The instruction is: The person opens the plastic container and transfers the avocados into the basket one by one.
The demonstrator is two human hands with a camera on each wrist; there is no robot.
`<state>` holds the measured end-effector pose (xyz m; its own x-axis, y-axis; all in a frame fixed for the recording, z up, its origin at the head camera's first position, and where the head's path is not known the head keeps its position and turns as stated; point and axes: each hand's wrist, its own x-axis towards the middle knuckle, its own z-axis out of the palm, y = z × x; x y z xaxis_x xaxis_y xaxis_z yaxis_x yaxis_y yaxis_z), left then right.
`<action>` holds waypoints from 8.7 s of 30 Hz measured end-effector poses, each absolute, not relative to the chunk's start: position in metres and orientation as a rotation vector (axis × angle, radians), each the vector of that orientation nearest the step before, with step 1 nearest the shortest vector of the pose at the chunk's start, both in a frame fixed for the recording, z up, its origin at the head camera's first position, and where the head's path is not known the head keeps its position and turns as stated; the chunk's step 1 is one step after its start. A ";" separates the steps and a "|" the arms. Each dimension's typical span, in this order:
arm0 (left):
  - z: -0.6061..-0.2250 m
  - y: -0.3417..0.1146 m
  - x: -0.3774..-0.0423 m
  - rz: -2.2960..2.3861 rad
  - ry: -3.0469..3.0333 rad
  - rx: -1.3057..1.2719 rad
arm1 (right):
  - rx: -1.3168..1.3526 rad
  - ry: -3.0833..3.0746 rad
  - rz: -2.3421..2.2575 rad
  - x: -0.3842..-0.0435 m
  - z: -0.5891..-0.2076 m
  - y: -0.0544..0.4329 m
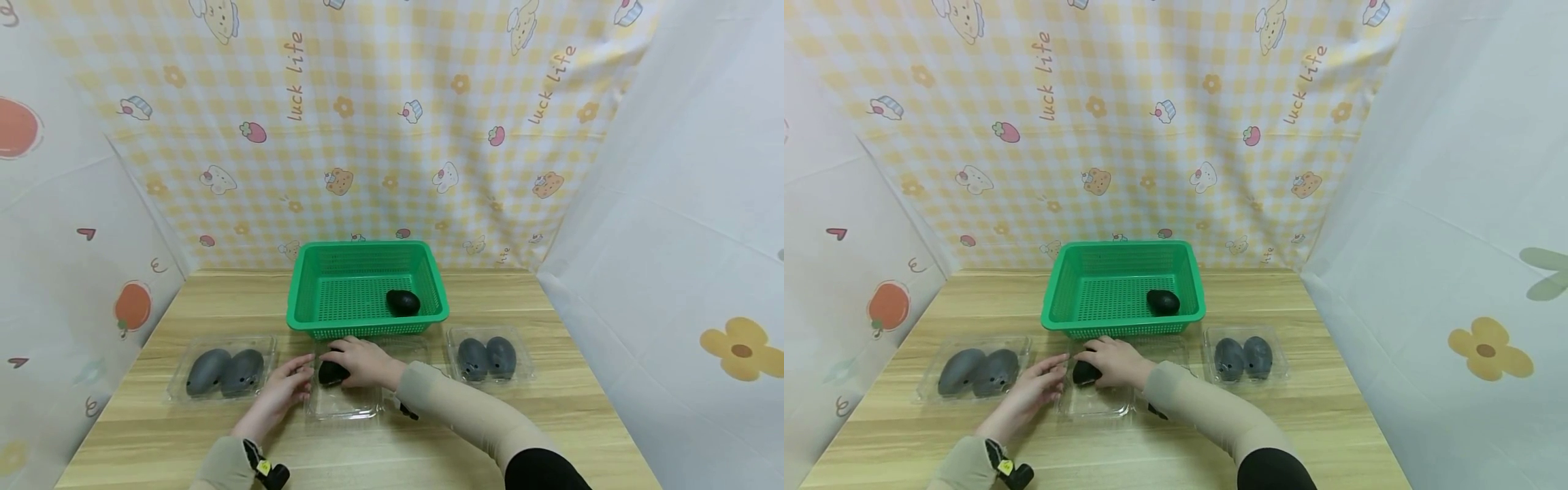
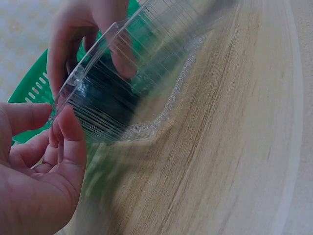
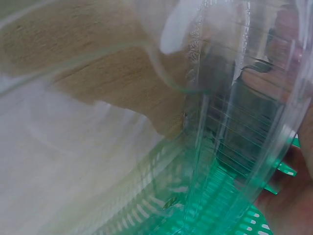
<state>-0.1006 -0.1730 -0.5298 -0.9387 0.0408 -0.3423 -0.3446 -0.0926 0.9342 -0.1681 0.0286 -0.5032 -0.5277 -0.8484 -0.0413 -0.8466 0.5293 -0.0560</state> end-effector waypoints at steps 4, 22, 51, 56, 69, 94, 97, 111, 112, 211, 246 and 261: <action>-0.530 -0.172 -0.101 2.121 1.914 -0.339 | -1.511 2.696 -0.036 -0.168 -0.504 0.030; -0.530 -0.172 -0.102 2.131 1.902 -0.334 | -1.526 2.689 -0.021 -0.165 -0.503 0.033; -0.529 -0.175 -0.103 2.089 1.912 -0.284 | -1.612 2.721 -0.131 -0.158 -0.463 0.047; -0.530 -0.174 -0.103 2.098 1.917 -0.296 | -1.638 2.741 -0.122 -0.156 -0.455 0.051; -0.530 -0.173 -0.102 2.104 1.915 -0.312 | -1.673 2.740 -0.181 -0.156 -0.435 0.057; -0.532 -0.174 -0.102 2.119 1.895 -0.304 | -1.599 2.780 -0.209 -0.184 -0.393 0.071; -0.532 -0.173 -0.103 2.118 1.895 -0.297 | -1.576 2.798 -0.212 -0.190 -0.393 0.073; -0.531 -0.174 -0.101 2.122 1.897 -0.291 | -1.348 2.862 -0.231 -0.229 -0.396 0.080; -0.531 -0.174 -0.101 2.123 1.897 -0.292 | -1.334 2.867 -0.229 -0.231 -0.396 0.081; -0.535 -0.177 -0.102 2.119 1.897 -0.294 | -0.814 2.821 -0.032 -0.287 -0.479 0.078; -0.535 -0.177 -0.102 2.127 1.892 -0.306 | -0.752 2.805 -0.273 -0.282 -0.467 0.096; -0.532 -0.177 -0.102 2.117 1.893 -0.299 | -0.807 2.881 -0.404 -0.254 -0.454 0.133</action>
